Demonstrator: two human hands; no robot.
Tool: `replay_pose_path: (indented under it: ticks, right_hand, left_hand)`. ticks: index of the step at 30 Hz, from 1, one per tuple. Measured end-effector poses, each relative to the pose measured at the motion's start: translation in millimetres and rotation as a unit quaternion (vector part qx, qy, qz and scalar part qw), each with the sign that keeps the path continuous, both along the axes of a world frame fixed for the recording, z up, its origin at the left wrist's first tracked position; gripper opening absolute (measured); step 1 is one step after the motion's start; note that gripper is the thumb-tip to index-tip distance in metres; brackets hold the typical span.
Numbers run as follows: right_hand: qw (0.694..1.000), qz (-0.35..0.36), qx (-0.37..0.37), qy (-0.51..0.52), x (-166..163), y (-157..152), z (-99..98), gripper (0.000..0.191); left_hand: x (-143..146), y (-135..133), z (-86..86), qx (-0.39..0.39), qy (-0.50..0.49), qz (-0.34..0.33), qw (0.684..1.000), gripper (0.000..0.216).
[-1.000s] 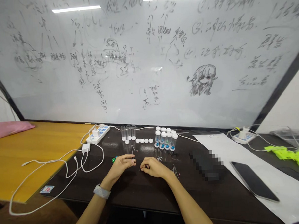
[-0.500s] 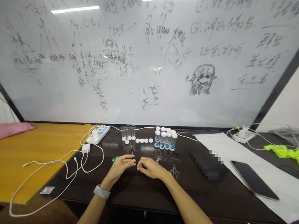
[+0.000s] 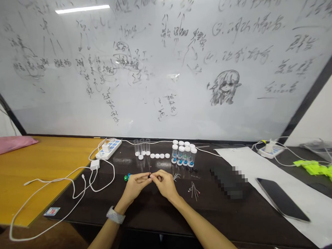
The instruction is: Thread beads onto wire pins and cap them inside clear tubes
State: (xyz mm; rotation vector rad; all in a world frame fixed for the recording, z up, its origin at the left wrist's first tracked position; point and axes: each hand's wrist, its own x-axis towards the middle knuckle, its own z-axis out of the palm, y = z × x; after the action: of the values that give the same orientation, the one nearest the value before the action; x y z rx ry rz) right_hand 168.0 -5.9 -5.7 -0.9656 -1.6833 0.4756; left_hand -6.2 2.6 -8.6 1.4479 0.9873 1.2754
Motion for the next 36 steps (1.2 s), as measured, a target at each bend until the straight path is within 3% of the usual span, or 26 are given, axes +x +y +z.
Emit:
replay_pose_path:
  ticks: [13, 17, 27, 31, 36]
  right_hand:
    - [0.996, -0.049, 0.025, -0.066, -2.1, -2.5, 0.7, 0.036]
    - [0.992, -0.053, 0.051, -0.098, -2.6, -4.4, 0.3, 0.031]
    - [0.966, -0.074, 0.117, -0.218, -4.8, -6.5, -8.1, 0.034]
    - [0.98, -0.029, 0.098, -0.169, -5.2, -7.2, -2.5, 0.029]
    - [0.997, -0.025, 0.025, -0.069, -3.0, -4.4, 6.2, 0.027]
  left_hand:
    - [1.8, -6.0, 4.4, 0.059, 0.047, -0.005, 0.997, 0.041]
    - [3.3, -8.0, 5.0, 0.067, 0.052, 0.006, 0.996, 0.041]
    - [4.4, -3.0, -2.5, 0.021, 0.005, 0.002, 1.0, 0.046]
    - [4.7, -4.9, 3.4, 0.0, -0.023, 0.011, 1.0, 0.046]
    - [4.5, -7.7, 6.6, 0.028, 0.0, 0.014, 1.0, 0.044]
